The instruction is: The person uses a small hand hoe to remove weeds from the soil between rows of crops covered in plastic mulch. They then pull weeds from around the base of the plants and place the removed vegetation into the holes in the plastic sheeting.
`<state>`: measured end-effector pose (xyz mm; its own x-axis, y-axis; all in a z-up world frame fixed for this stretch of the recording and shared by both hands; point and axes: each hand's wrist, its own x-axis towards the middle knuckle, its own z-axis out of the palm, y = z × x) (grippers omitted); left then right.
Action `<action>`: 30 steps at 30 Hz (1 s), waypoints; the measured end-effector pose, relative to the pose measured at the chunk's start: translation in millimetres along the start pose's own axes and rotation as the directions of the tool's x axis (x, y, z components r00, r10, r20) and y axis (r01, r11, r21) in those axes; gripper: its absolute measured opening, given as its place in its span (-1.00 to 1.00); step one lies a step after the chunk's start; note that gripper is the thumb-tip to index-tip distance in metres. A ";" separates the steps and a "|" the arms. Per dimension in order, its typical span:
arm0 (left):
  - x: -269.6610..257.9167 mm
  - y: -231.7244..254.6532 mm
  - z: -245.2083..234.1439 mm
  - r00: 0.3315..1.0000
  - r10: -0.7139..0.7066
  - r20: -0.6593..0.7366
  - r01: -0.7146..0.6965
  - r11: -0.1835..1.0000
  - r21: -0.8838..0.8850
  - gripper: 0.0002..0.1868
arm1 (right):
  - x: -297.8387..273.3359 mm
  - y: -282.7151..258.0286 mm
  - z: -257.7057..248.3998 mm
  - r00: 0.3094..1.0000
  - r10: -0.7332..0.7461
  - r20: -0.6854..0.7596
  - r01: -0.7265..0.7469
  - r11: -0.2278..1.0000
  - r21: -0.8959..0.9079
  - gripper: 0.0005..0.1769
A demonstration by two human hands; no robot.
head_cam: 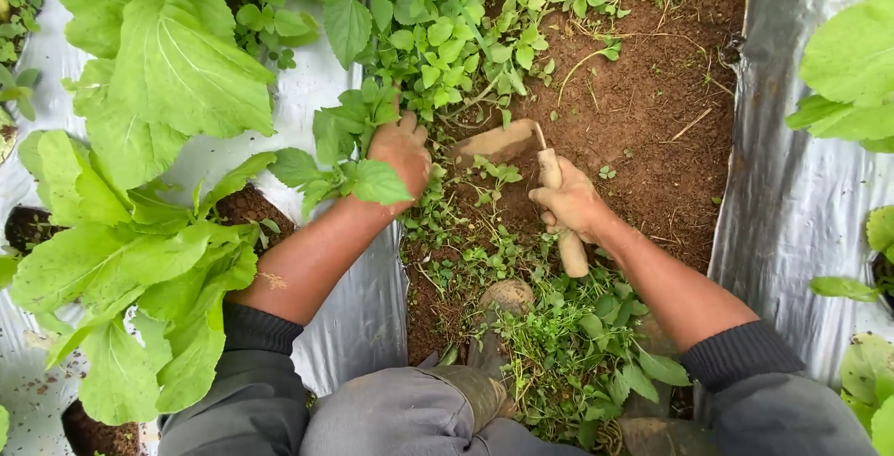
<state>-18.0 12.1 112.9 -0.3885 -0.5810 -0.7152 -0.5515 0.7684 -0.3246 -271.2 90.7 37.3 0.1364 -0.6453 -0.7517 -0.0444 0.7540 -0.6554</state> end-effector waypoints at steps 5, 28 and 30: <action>38.8 5.2 33.3 0.993 0.063 -0.104 -0.074 0.991 -0.114 -0.76 | 9.3 -47.4 -44.4 0.999 -0.036 0.002 0.036 0.974 -0.222 -0.70; 18.1 88.6 111.4 0.900 0.086 -0.427 -0.026 0.989 0.144 -0.74 | 24.8 -37.4 -1.0 0.979 -0.139 0.146 0.143 0.990 -0.016 -0.76; -21.7 125.7 77.3 0.983 -0.179 -0.045 0.142 0.886 -0.441 -0.80 | 23.0 -4.9 -5.9 0.977 0.053 0.206 -0.031 0.993 -0.111 -0.68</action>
<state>-21.9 142.0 39.7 -0.3160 -0.7209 -0.6168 -0.8693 0.4804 -0.1161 -273.7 71.3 22.8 0.3346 -0.5650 -0.7542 -0.1586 0.7551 -0.6361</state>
